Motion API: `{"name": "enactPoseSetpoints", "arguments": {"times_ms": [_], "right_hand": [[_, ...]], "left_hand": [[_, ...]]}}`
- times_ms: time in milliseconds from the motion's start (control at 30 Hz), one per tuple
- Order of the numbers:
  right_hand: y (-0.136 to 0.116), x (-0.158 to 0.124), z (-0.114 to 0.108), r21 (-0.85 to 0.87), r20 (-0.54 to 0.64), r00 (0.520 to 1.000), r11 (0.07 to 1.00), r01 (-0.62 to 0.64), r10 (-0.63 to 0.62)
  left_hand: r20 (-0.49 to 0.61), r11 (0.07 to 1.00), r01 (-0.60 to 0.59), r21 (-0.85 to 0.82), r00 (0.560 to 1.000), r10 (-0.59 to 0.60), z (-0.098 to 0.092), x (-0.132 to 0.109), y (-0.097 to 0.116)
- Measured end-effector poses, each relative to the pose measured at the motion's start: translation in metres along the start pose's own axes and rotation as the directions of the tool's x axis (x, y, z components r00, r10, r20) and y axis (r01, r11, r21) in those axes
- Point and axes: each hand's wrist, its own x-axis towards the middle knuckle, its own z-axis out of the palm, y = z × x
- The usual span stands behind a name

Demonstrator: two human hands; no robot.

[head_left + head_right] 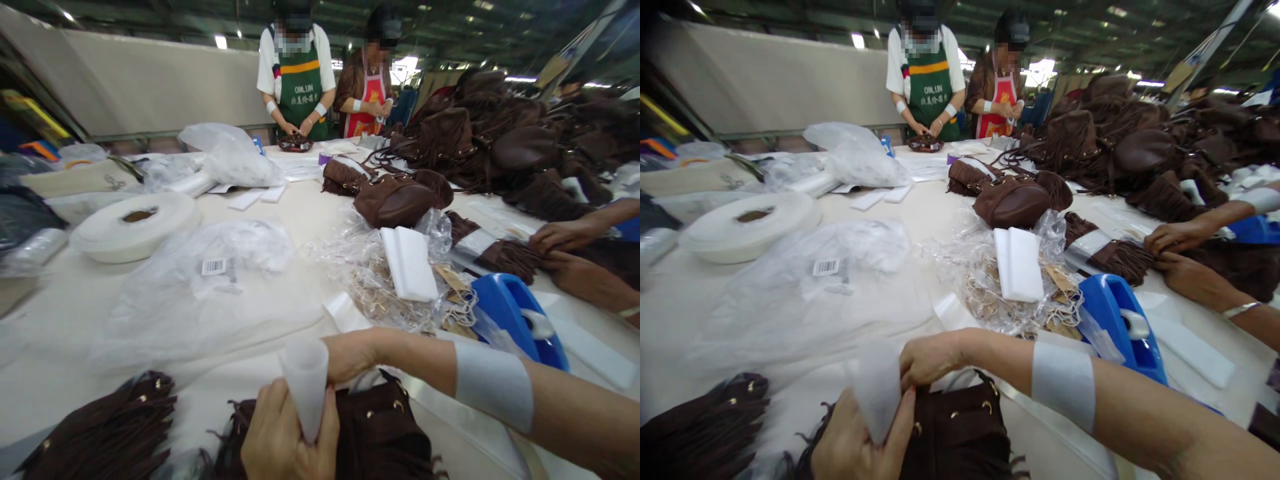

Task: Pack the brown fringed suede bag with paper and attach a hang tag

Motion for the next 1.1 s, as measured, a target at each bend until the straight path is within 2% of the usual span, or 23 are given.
{"name": "enactPoseSetpoints", "arguments": {"times_ms": [67, 133, 200, 233, 300, 333, 433, 467, 533, 600, 667, 733, 800, 833, 900, 1000, 1100], "right_hand": [[-0.01, -0.025, -0.012, -0.063, -0.133, 0.991, 0.998, -0.024, 0.016], [-0.017, -0.055, -0.012, -0.123, -0.274, 0.961, 0.99, -0.068, 0.032], [-0.018, -0.08, 0.001, -0.163, -0.353, 0.935, 0.981, -0.105, 0.042], [-0.016, -0.089, 0.011, -0.18, -0.371, 0.928, 0.976, -0.122, 0.048], [-0.011, -0.099, 0.034, -0.245, -0.415, 0.909, 0.958, -0.148, 0.035], [-0.008, -0.101, 0.045, -0.296, -0.458, 0.889, 0.941, -0.163, 0.01], [-0.001, -0.1, 0.072, -0.416, -0.596, 0.795, 0.89, -0.184, -0.114], [0.001, -0.099, 0.078, -0.437, -0.635, 0.758, 0.879, -0.191, -0.151], [0.005, -0.098, 0.086, -0.462, -0.695, 0.69, 0.861, -0.213, -0.202], [0.01, -0.096, 0.091, -0.493, -0.736, 0.626, 0.837, -0.235, -0.258], [0.013, -0.096, 0.095, -0.542, -0.744, 0.576, 0.81, -0.223, -0.339], [0.011, -0.098, 0.101, -0.594, -0.72, 0.548, 0.787, -0.17, -0.425], [0.004, -0.101, 0.109, -0.615, -0.697, 0.538, 0.781, -0.11, -0.474], [0.0, -0.102, 0.114, -0.612, -0.691, 0.54, 0.786, -0.082, -0.481], [-0.009, -0.104, 0.123, -0.598, -0.677, 0.555, 0.801, -0.032, -0.484], [-0.016, -0.099, 0.133, -0.608, -0.646, 0.561, 0.793, 0.031, -0.517], [-0.013, -0.089, 0.134, -0.658, -0.615, 0.526, 0.75, 0.068, -0.587]], "left_hand": [[0.029, 0.996, 0.057, 0.067, 0.998, -0.059, 0.008, 0.013, 0.007], [0.137, 0.98, 0.145, 0.139, 0.977, -0.164, 0.01, 0.024, 0.015], [0.302, 0.961, 0.256, 0.102, 0.913, -0.275, 0.004, 0.033, 0.018], [0.392, 0.948, 0.317, 0.022, 0.87, -0.3, -0.002, 0.036, 0.018], [0.55, 0.882, 0.434, -0.185, 0.789, -0.273, -0.019, 0.039, 0.016], [0.603, 0.836, 0.472, -0.281, 0.764, -0.229, -0.027, 0.039, 0.015], [0.641, 0.751, 0.475, -0.459, 0.762, -0.091, -0.048, 0.035, 0.012], [0.636, 0.753, 0.459, -0.472, 0.769, -0.071, -0.052, 0.031, 0.012], [0.598, 0.818, 0.371, -0.44, 0.801, -0.042, -0.054, 0.023, 0.011], [0.489, 0.927, 0.179, -0.329, 0.872, 0.005, -0.049, 0.012, 0.007], [0.308, 0.985, -0.085, -0.147, 0.943, 0.127, -0.041, 0.001, -0.001], [0.157, 0.958, -0.283, 0.053, 0.95, 0.271, -0.033, -0.01, -0.011], [0.079, 0.887, -0.422, 0.188, 0.906, 0.415, -0.029, -0.018, -0.018], [0.055, 0.857, -0.466, 0.22, 0.883, 0.466, -0.029, -0.02, -0.019], [0.011, 0.84, -0.494, 0.224, 0.864, 0.504, -0.031, -0.023, -0.015], [-0.047, 0.887, -0.432, 0.161, 0.895, 0.444, -0.032, -0.025, -0.003], [-0.08, 0.906, -0.402, 0.136, 0.907, 0.414, -0.027, -0.028, 0.006]]}}
